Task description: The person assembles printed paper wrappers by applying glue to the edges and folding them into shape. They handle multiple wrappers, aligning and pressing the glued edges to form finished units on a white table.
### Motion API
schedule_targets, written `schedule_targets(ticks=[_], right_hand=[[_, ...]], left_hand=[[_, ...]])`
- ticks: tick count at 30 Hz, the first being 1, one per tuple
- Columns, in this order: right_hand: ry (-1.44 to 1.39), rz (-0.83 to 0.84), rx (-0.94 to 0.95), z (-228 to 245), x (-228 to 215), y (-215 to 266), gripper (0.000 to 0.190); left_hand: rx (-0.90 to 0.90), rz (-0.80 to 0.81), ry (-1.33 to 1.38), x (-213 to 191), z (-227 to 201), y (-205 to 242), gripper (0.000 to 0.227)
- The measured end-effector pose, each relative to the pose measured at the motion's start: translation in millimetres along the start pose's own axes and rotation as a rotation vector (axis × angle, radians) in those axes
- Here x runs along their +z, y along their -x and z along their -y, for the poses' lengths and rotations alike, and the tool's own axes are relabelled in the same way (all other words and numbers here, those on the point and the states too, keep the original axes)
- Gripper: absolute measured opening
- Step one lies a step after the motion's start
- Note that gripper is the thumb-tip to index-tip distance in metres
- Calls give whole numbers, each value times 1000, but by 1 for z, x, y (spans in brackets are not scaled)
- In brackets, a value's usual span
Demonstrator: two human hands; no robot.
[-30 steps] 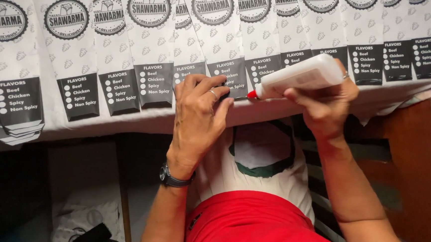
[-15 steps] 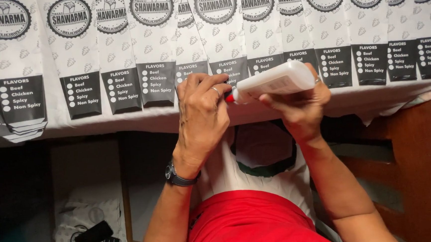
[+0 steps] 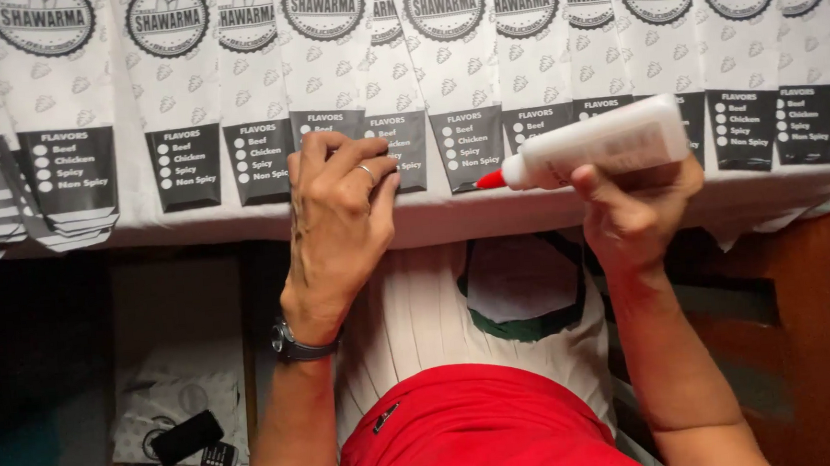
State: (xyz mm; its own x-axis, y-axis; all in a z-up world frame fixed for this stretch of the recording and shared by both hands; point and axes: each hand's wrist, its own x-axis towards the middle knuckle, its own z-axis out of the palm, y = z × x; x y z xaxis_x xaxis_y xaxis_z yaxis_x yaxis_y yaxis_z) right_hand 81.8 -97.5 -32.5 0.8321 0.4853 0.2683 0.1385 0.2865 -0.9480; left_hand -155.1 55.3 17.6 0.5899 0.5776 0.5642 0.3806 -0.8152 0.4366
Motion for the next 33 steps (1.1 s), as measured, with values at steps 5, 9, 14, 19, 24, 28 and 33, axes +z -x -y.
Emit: schedule_targets(ticks=[5, 9, 14, 19, 24, 28, 33], right_hand=[[-96, 197, 51, 0, 34, 7, 39], [-52, 288, -51, 7, 55, 8, 52], [11, 391, -39, 8, 72, 15, 45], [-28, 469, -120, -11, 89, 17, 41], [-19, 493, -175, 11, 67, 10, 37], [87, 398, -184, -2, 37, -3, 45], [-2, 324, -225, 3, 48, 6, 57]], left_hand=[[40, 104, 49, -7, 0, 3, 15], [19, 110, 101, -6, 4, 11, 24], [10, 162, 176, -7, 8, 14, 37], [-35, 154, 297, -6, 21, 13, 36], [-38, 142, 361, -5, 25, 13, 35], [-27, 92, 303, 3, 26, 13, 22], [-56, 50, 291, 11, 24, 11, 16]])
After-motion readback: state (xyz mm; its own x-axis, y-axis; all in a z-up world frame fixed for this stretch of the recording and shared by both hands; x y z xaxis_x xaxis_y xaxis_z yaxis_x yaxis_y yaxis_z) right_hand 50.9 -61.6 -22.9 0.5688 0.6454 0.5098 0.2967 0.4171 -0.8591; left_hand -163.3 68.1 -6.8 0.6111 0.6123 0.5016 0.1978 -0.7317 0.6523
